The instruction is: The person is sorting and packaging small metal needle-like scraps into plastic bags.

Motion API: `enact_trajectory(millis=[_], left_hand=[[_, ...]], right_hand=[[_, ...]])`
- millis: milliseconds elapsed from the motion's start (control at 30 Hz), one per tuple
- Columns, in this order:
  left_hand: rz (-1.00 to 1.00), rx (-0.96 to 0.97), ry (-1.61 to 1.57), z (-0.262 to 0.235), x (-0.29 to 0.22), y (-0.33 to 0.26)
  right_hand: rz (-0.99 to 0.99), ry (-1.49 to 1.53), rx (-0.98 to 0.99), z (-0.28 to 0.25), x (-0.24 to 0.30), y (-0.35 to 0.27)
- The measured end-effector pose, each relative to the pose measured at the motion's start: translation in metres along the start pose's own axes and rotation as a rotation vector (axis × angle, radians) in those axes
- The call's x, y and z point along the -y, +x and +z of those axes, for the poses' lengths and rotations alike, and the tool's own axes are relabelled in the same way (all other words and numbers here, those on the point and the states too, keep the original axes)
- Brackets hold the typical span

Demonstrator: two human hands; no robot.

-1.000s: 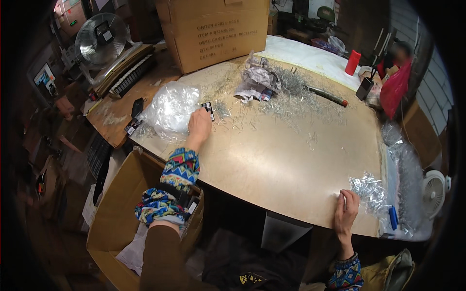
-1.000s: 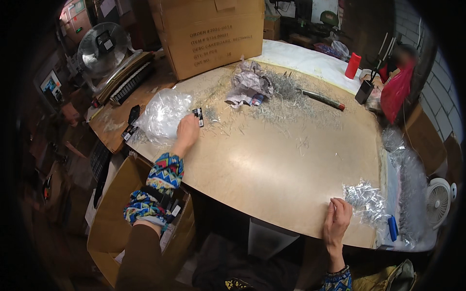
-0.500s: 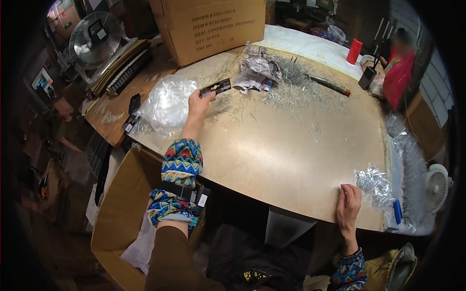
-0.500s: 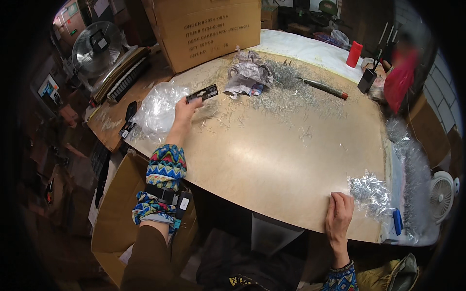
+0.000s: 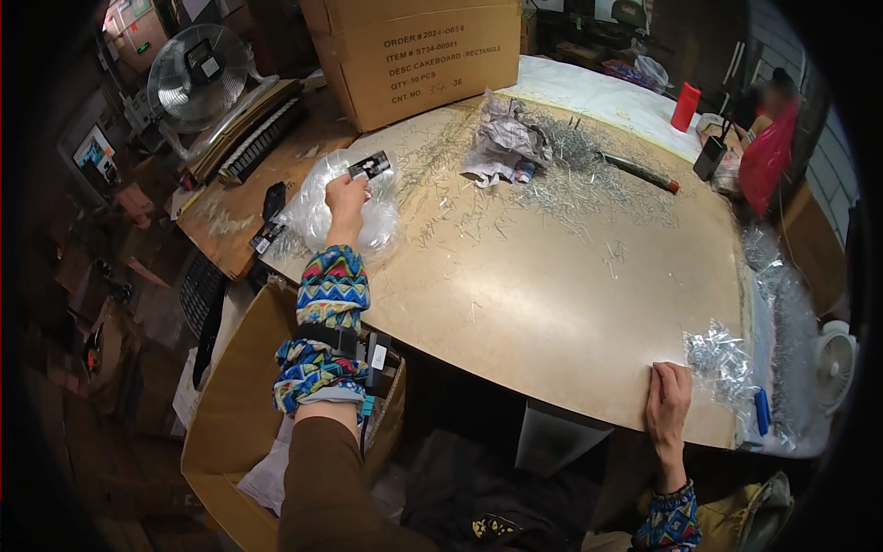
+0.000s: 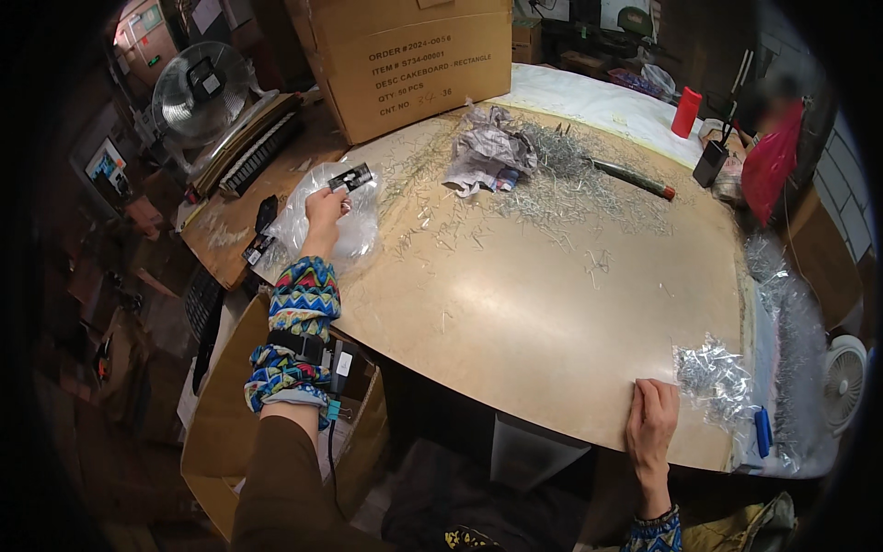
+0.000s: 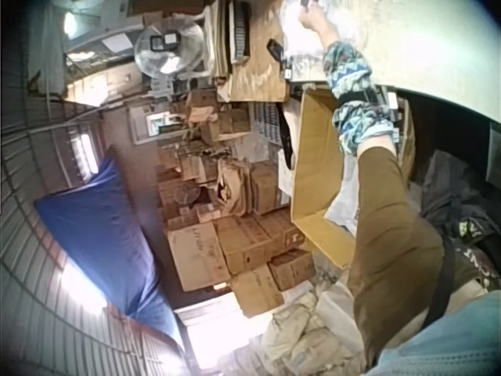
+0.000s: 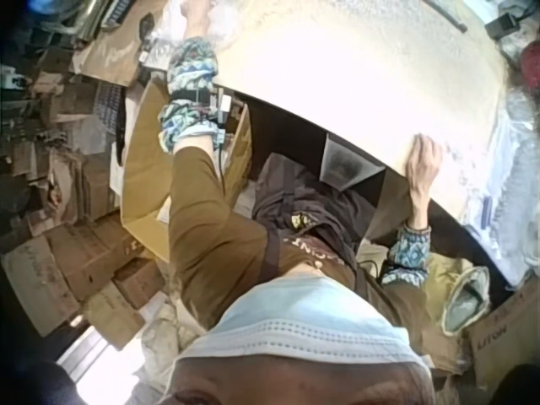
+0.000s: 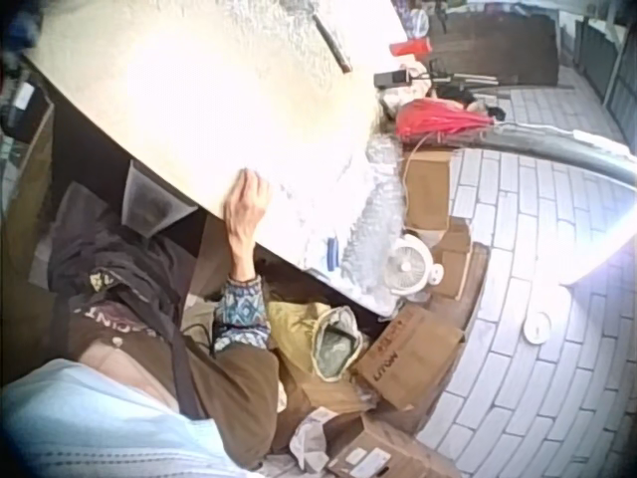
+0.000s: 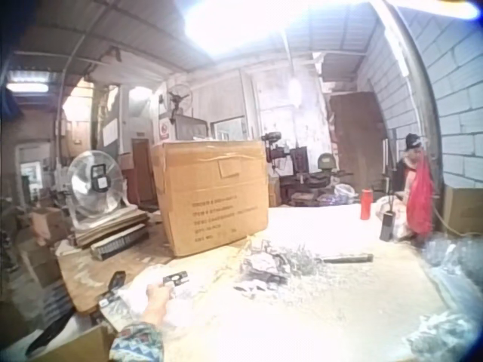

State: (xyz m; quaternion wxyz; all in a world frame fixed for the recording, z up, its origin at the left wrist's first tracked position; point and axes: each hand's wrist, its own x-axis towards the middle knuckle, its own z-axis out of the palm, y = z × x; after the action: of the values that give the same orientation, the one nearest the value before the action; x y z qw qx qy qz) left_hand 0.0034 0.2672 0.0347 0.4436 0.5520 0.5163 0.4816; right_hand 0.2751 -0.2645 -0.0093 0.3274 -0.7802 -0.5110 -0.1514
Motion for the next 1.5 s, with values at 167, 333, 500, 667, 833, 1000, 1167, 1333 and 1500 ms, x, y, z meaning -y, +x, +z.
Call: enact_trajectory(millis=[167, 333, 500, 667, 833, 1000, 1167, 1333, 1500], left_hand=[[0.027, 0.133, -0.484, -0.021, -0.019, 0.002], [0.115, -0.017, 0.369, -0.059, 0.007, 0.014], [0.552, -0.331, 0.640, -0.044, -0.009, -0.039], [0.641, 0.191, 0.832, -0.041, 0.025, -0.095], [0.716, 0.143, 1.033, -0.041, 0.034, -0.114], [0.654, 0.225, 0.938, -0.045, 0.049, -0.110], [0.906, 0.154, 0.859, -0.042, 0.062, -0.111], [0.704, 0.330, 0.928, -0.044, 0.033, -0.151], [0.753, 0.415, 0.742, -0.053, 0.039, -0.175]], right_hand=[[0.008, -0.030, 0.020, -0.004, 0.003, 0.002], [-0.025, -0.052, 0.033, -0.001, 0.006, 0.004], [-0.033, -0.039, 0.048, -0.002, 0.004, 0.000], [-0.033, -0.041, 0.043, -0.002, 0.008, 0.001], [-0.055, -0.034, 0.034, -0.003, 0.005, 0.000], [-0.073, -0.053, 0.007, -0.003, 0.009, 0.000], [-0.083, -0.049, 0.007, -0.005, 0.011, 0.001], [-0.088, -0.061, 0.003, -0.003, 0.009, -0.001], [-0.109, -0.061, 0.022, -0.005, 0.012, -0.002]])
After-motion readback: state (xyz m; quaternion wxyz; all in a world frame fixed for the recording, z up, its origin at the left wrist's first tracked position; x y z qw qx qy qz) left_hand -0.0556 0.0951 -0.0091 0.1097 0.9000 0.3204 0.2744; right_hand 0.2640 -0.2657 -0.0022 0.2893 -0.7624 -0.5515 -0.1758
